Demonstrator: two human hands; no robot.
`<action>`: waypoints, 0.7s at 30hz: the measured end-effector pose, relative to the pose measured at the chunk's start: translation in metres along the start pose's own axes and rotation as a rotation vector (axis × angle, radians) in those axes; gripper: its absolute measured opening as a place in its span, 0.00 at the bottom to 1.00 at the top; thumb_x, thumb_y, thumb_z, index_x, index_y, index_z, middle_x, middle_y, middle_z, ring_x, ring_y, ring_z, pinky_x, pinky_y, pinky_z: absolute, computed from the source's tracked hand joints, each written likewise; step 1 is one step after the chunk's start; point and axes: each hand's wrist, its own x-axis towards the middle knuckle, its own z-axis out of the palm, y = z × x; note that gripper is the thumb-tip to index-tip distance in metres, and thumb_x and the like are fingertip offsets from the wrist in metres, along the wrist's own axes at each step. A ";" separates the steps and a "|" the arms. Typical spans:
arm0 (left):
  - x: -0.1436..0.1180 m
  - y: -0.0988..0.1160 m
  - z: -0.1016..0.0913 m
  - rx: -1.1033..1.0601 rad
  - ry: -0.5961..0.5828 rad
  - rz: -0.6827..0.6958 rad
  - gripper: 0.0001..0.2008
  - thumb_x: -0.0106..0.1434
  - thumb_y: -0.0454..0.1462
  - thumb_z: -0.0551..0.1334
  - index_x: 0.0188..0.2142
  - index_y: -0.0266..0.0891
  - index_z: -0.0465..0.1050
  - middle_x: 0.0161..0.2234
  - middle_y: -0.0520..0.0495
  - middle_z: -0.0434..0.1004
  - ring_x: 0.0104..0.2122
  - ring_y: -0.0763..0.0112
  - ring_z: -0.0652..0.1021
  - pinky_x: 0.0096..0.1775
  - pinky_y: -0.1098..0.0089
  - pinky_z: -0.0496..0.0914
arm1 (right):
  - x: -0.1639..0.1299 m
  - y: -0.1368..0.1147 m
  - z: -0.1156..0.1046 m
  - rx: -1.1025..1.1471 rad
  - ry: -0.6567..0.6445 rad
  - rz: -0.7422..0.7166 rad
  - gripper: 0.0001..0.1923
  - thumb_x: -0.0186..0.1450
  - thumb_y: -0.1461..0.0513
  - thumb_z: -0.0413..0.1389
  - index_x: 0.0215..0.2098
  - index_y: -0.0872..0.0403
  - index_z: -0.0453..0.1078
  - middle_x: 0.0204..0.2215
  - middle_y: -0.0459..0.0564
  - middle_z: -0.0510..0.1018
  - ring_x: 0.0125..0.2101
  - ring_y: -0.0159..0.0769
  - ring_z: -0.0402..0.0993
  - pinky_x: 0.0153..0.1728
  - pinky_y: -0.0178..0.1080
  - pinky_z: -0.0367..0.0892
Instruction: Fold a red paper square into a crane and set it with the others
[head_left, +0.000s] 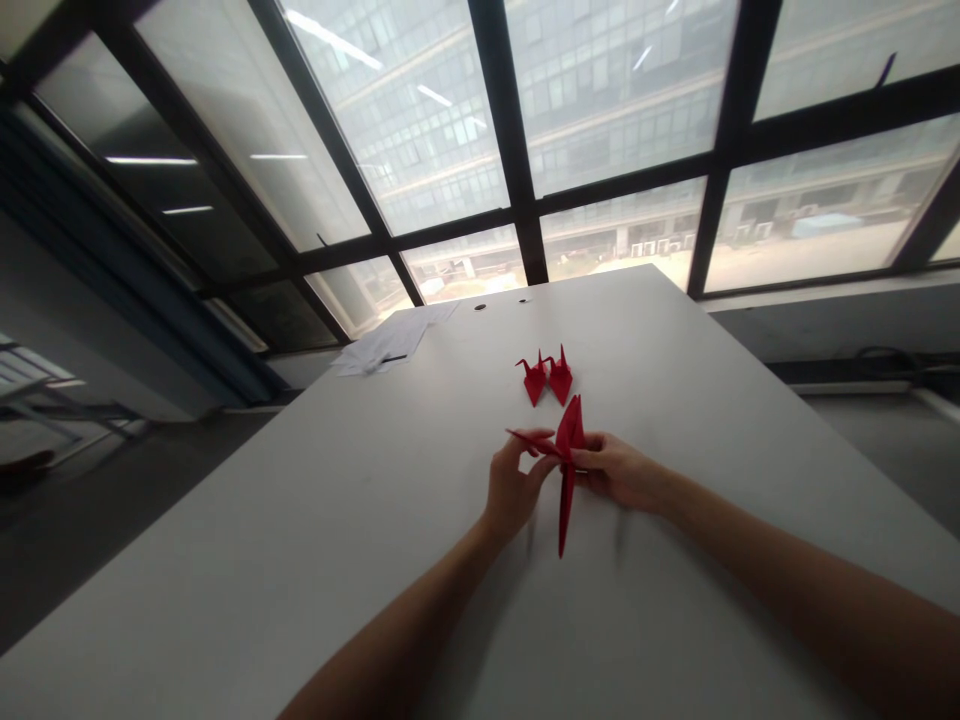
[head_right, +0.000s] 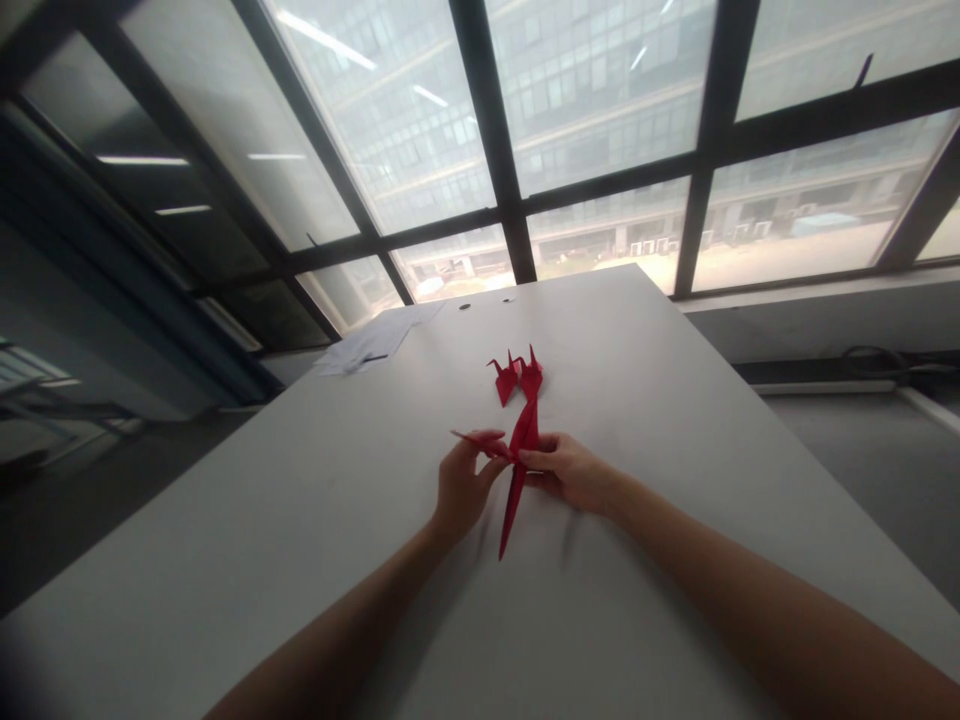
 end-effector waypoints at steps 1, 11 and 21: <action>0.000 -0.002 0.001 -0.053 -0.014 -0.048 0.14 0.59 0.37 0.69 0.45 0.40 0.75 0.34 0.48 0.78 0.34 0.69 0.77 0.40 0.67 0.72 | 0.000 0.001 0.000 -0.014 -0.002 -0.014 0.15 0.55 0.61 0.70 0.40 0.56 0.79 0.40 0.54 0.82 0.39 0.35 0.77 0.42 0.36 0.71; 0.001 0.005 0.008 -0.345 -0.055 -0.206 0.17 0.60 0.41 0.68 0.47 0.39 0.72 0.33 0.50 0.72 0.34 0.72 0.74 0.37 0.72 0.72 | 0.004 0.007 0.000 -0.120 -0.008 -0.084 0.19 0.51 0.60 0.71 0.41 0.54 0.80 0.36 0.51 0.82 0.34 0.36 0.75 0.38 0.38 0.69; 0.000 0.004 0.010 -0.336 -0.035 -0.168 0.08 0.59 0.37 0.69 0.36 0.39 0.73 0.35 0.50 0.73 0.34 0.72 0.75 0.37 0.71 0.72 | 0.003 0.008 0.001 -0.209 0.006 -0.156 0.13 0.50 0.58 0.72 0.32 0.55 0.81 0.28 0.48 0.80 0.28 0.32 0.71 0.33 0.36 0.65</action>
